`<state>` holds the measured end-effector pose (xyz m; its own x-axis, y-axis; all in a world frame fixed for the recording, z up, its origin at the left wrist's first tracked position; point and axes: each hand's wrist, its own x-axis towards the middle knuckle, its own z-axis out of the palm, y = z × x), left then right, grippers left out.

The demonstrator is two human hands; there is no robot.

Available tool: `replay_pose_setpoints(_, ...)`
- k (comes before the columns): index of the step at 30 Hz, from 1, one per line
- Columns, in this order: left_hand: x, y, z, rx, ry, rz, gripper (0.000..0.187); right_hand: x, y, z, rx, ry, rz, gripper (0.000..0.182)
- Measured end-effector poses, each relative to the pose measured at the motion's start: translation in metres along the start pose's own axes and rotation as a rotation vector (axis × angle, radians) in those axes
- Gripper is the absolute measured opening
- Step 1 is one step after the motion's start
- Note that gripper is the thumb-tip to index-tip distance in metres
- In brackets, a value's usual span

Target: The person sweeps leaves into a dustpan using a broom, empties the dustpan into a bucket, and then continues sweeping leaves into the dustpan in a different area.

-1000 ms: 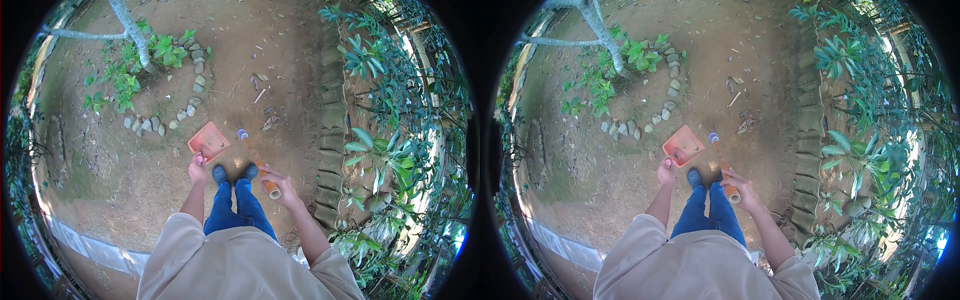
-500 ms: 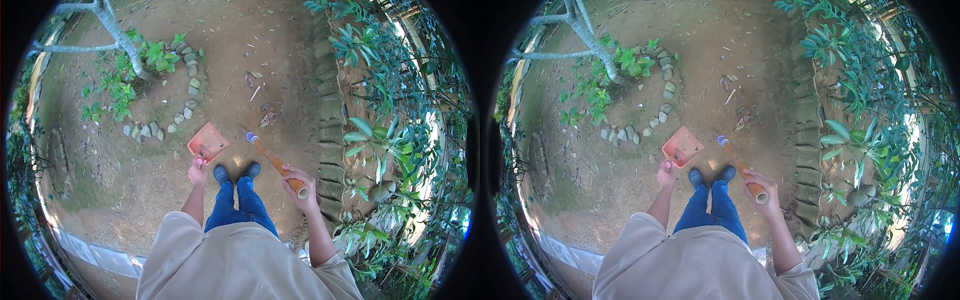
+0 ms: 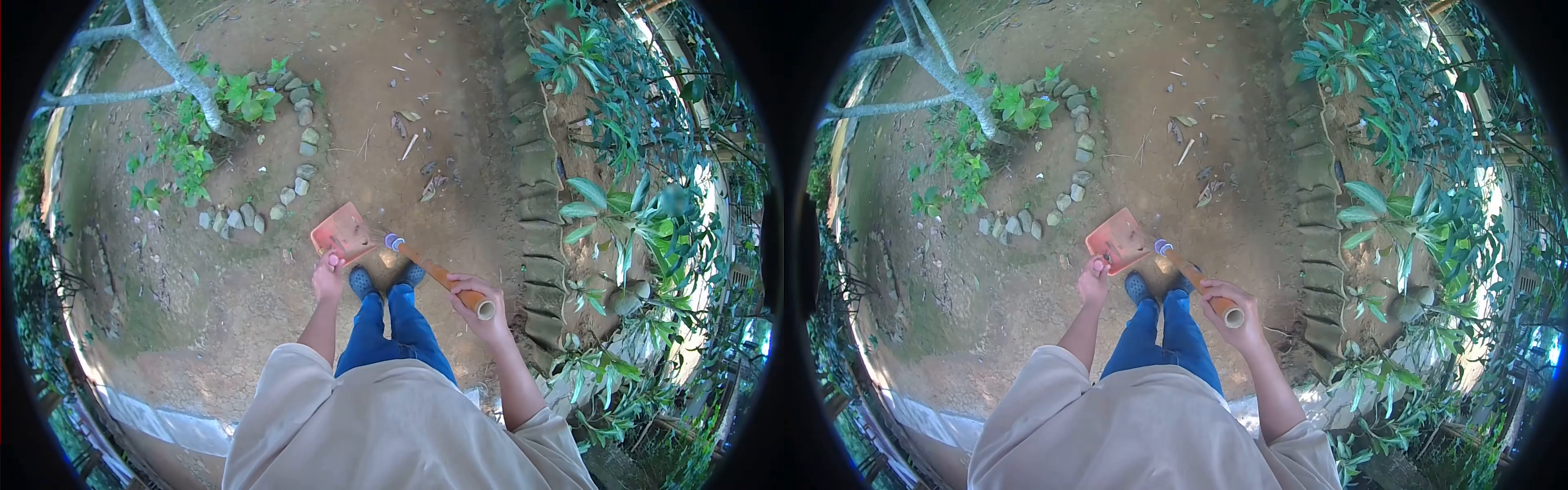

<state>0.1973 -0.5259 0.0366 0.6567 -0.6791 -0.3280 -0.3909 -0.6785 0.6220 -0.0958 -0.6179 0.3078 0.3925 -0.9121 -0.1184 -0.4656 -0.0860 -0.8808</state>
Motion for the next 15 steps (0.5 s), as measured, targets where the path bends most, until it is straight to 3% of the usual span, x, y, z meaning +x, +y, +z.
replay_pose_setpoints(15,0.016,0.035,0.005,-0.122,-0.005,0.075,0.035,-0.002,-0.003,-0.051,-0.083,0.311,0.033,0.018)
